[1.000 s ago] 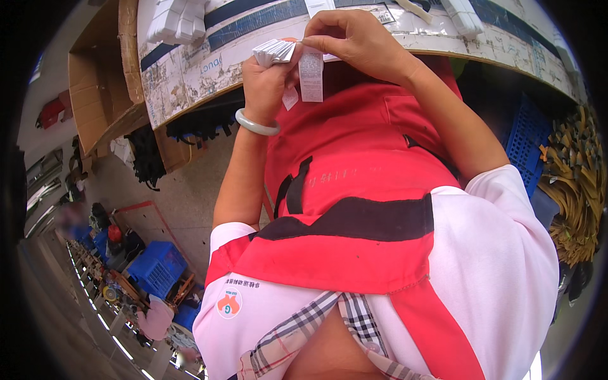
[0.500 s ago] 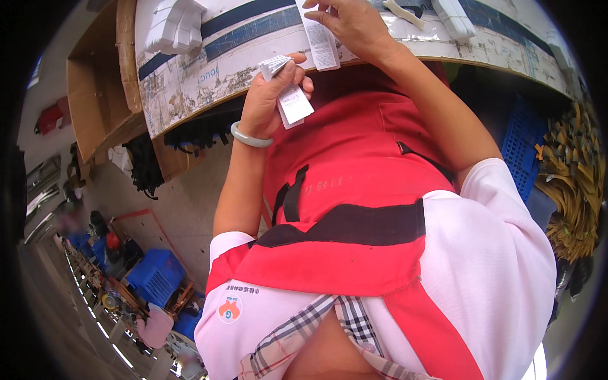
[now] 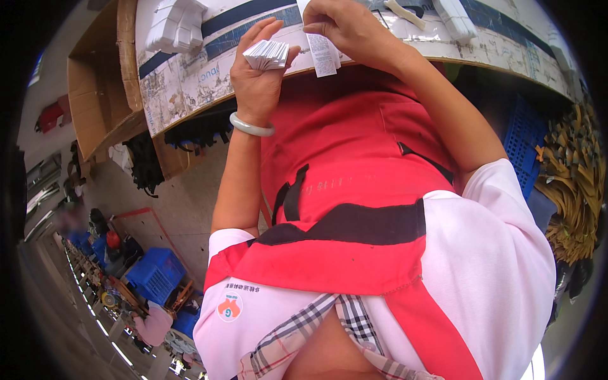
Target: Folding and organizing a stack of textile or clothing labels at a factory workstation.
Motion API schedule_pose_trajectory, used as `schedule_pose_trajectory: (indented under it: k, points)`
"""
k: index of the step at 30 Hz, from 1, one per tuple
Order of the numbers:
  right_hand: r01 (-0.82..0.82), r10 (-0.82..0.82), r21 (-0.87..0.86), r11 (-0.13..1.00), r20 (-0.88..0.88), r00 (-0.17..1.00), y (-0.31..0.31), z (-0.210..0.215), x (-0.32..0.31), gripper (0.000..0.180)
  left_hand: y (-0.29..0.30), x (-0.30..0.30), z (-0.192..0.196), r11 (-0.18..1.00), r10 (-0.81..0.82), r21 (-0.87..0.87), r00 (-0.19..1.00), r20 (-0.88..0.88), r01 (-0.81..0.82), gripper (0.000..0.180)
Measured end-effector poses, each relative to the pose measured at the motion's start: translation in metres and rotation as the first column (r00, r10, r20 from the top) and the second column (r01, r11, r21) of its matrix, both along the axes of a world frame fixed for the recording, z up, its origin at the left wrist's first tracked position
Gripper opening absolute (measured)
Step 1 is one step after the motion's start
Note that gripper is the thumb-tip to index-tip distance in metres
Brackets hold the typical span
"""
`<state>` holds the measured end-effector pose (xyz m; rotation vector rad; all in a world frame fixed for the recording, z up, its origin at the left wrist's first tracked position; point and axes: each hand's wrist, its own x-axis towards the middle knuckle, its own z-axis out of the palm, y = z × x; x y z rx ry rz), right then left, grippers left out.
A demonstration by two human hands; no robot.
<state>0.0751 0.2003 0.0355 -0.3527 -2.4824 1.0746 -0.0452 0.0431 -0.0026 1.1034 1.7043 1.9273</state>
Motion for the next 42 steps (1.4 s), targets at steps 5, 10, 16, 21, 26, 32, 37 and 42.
schedule_pose_trajectory:
  k: [5, 10, 16, 21, 26, 32, 37, 42]
  points:
    - [0.054, -0.053, 0.027, 0.998, -0.043, 0.998, 0.003, -0.013, 0.000, 0.011, 0.004, -0.005, 0.001, 0.996, -0.063, -0.072, 0.983, -0.175, 0.051, 0.028]
    - [0.184, -0.180, 0.239, 0.954, -0.039, 0.983, 0.006, -0.033, -0.005, 0.011, -0.005, 0.004, -0.005, 0.978, -0.058, -0.191, 0.984, 0.168, 0.090, 0.022]
    - [0.106, -0.103, 0.101, 0.989, -0.029, 0.994, 0.010, -0.034, -0.004, 0.009, -0.006, -0.002, -0.008, 0.986, -0.083, -0.139, 0.993, 0.081, 0.093, 0.028]
    - [-0.041, 0.043, 0.034, 0.999, -0.058, 0.997, -0.008, 0.000, 0.004, 0.009, 0.001, -0.007, 0.006, 0.998, -0.051, -0.055, 0.950, -0.309, 0.035, 0.030]
    - [-0.092, 0.086, -0.064, 0.994, -0.081, 0.993, -0.016, 0.011, 0.011, 0.007, -0.013, -0.005, 0.000, 0.970, -0.135, -0.173, 0.971, 0.195, 0.170, 0.022]
    - [-0.080, 0.088, -0.294, 0.953, 0.016, 0.996, -0.018, -0.004, 0.020, 0.016, -0.016, 0.006, 0.010, 0.978, -0.116, -0.141, 0.959, 0.258, 0.156, 0.022]
    - [-0.067, 0.103, -0.452, 0.890, 0.056, 0.993, -0.022, 0.002, 0.021, 0.013, -0.017, 0.007, 0.002, 0.982, -0.132, -0.093, 0.955, 0.265, 0.162, 0.017]
    - [-0.125, 0.184, -0.549, 0.826, 0.054, 0.981, -0.015, -0.001, 0.025, 0.016, -0.020, 0.008, 0.010, 0.922, -0.179, -0.202, 0.827, 0.533, 0.330, 0.014]
